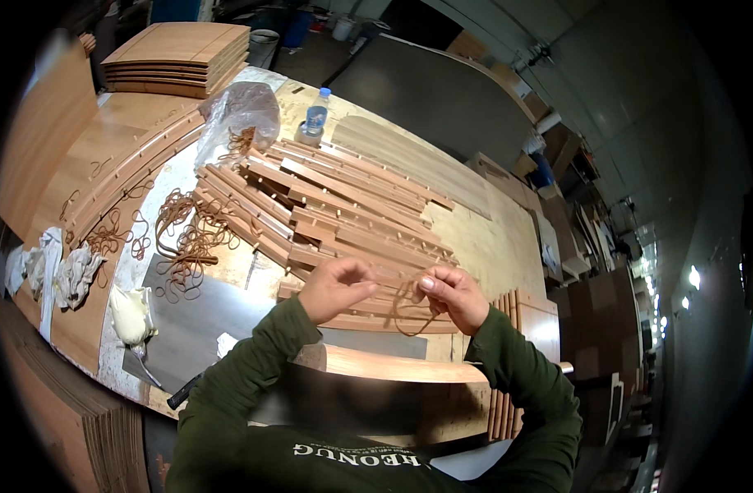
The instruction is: The person applies glue from a squeeze bag to the edge of a wooden panel, wipes the edge with a cloth, and then picks up wooden dowels to insert into holes on the panel.
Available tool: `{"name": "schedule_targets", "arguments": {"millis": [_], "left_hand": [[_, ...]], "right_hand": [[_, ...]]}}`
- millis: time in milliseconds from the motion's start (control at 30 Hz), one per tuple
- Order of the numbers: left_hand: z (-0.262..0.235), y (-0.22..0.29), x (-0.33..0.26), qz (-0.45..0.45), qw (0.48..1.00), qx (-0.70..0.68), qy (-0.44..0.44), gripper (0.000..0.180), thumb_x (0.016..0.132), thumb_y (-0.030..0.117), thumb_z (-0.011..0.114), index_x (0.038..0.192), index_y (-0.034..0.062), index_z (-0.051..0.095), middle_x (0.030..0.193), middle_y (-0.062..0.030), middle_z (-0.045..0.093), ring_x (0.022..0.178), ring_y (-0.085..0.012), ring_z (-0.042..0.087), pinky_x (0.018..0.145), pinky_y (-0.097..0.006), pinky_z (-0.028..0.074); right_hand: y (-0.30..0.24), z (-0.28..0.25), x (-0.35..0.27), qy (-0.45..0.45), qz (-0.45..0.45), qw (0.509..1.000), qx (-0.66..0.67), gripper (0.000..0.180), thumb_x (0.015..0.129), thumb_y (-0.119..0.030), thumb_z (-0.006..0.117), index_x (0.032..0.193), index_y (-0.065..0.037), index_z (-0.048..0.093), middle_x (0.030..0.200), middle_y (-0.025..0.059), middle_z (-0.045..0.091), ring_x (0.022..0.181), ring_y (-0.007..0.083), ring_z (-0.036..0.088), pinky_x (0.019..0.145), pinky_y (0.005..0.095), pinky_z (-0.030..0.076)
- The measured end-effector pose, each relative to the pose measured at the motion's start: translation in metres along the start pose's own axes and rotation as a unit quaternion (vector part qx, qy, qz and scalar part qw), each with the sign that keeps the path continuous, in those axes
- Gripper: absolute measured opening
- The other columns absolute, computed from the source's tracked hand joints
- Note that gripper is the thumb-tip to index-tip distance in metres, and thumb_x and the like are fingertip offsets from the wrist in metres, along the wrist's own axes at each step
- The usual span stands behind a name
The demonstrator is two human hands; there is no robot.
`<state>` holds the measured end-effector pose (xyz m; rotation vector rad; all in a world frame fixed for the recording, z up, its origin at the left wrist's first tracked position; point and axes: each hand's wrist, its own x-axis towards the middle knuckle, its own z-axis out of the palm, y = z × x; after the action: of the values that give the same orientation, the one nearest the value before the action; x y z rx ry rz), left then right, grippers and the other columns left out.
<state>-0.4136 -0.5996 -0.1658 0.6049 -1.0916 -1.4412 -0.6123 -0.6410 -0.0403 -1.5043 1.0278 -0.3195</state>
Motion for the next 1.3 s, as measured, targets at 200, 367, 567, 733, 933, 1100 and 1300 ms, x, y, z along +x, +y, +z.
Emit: {"name": "schedule_targets", "arguments": {"millis": [200, 367, 567, 733, 933, 1100, 1300], "left_hand": [[0.002, 0.026, -0.020, 0.082, 0.940, -0.330, -0.020, 0.014, 0.075, 0.017, 0.055, 0.068, 0.0068, 0.050, 0.083, -0.0108, 0.057, 0.087, -0.0213, 0.054, 0.092, -0.040, 0.039], [-0.021, 0.025, -0.031, 0.072, 0.923, -0.362, 0.111, 0.020, 0.084, 0.023, 0.055, 0.075, 0.0062, 0.051, 0.051, 0.0025, 0.046, 0.049, -0.0110, 0.045, 0.060, -0.027, 0.041], [-0.070, 0.034, -0.060, 0.087, 0.990, 0.105, 0.041, 0.021, 0.086, 0.025, 0.058, 0.079, 0.0045, 0.057, 0.053, 0.0038, 0.045, 0.043, -0.0041, 0.040, 0.041, -0.020, 0.032], [-0.045, 0.023, -0.063, -0.135, 0.989, 0.016, 0.052, 0.025, 0.084, 0.029, 0.061, 0.077, 0.0058, 0.057, 0.060, 0.0010, 0.048, 0.053, -0.0067, 0.046, 0.049, -0.023, 0.039], [-0.121, -0.059, -0.164, 0.001, 0.820, -0.402, 0.407, 0.028, 0.087, 0.034, 0.055, 0.081, 0.0072, 0.055, 0.060, -0.0010, 0.050, 0.056, -0.0157, 0.052, 0.059, -0.033, 0.046], [-0.167, -0.004, -0.167, 0.045, 0.838, -0.110, 0.533, 0.039, 0.085, 0.012, 0.058, 0.119, -0.0015, 0.045, 0.079, -0.0053, 0.062, 0.065, -0.0119, 0.057, 0.060, -0.027, 0.048], [-0.250, -0.103, -0.126, -0.138, 0.577, 0.662, 0.458, 0.026, 0.071, 0.026, 0.067, 0.086, 0.0058, 0.061, 0.078, -0.0139, 0.062, 0.069, -0.0339, 0.059, 0.066, -0.042, 0.047]], "right_hand": [[0.001, -0.001, 0.002, -0.058, 0.018, 0.997, 0.035, 0.020, 0.088, -0.025, 0.054, 0.077, -0.008, 0.055, 0.062, -0.0055, 0.041, 0.053, 0.0039, 0.033, 0.049, 0.0192, 0.029], [0.009, -0.009, 0.001, -0.016, 0.048, 0.998, 0.037, 0.021, 0.088, -0.022, 0.053, 0.072, -0.009, 0.050, 0.058, -0.0054, 0.035, 0.050, 0.0054, 0.030, 0.047, 0.0210, 0.029], [-0.001, -0.001, 0.013, -0.033, 0.012, 0.999, -0.022, 0.024, 0.088, -0.026, 0.055, 0.073, -0.008, 0.056, 0.065, -0.0047, 0.047, 0.059, 0.0036, 0.041, 0.054, 0.0195, 0.035], [0.002, -0.004, -0.004, -0.076, 0.050, 0.994, -0.067, 0.019, 0.087, -0.018, 0.057, 0.097, -0.002, 0.062, 0.085, 0.0028, 0.062, 0.072, 0.0075, 0.053, 0.064, 0.0213, 0.042], [-0.002, 0.003, -0.003, -0.029, 0.099, 0.994, 0.043, 0.027, 0.086, -0.028, 0.059, 0.101, -0.006, 0.058, 0.074, 0.0003, 0.057, 0.054, 0.0032, 0.041, 0.049, 0.0177, 0.031], [0.003, 0.003, 0.003, -0.054, 0.084, 0.994, 0.037, 0.033, 0.085, -0.027, 0.060, 0.110, -0.006, 0.054, 0.074, 0.0001, 0.057, 0.055, 0.0032, 0.042, 0.049, 0.0172, 0.030], [-0.006, -0.001, 0.002, -0.045, 0.067, 0.996, 0.023, 0.034, 0.084, -0.027, 0.061, 0.111, -0.009, 0.054, 0.072, 0.0000, 0.057, 0.054, 0.0032, 0.042, 0.049, 0.0166, 0.031]]}}
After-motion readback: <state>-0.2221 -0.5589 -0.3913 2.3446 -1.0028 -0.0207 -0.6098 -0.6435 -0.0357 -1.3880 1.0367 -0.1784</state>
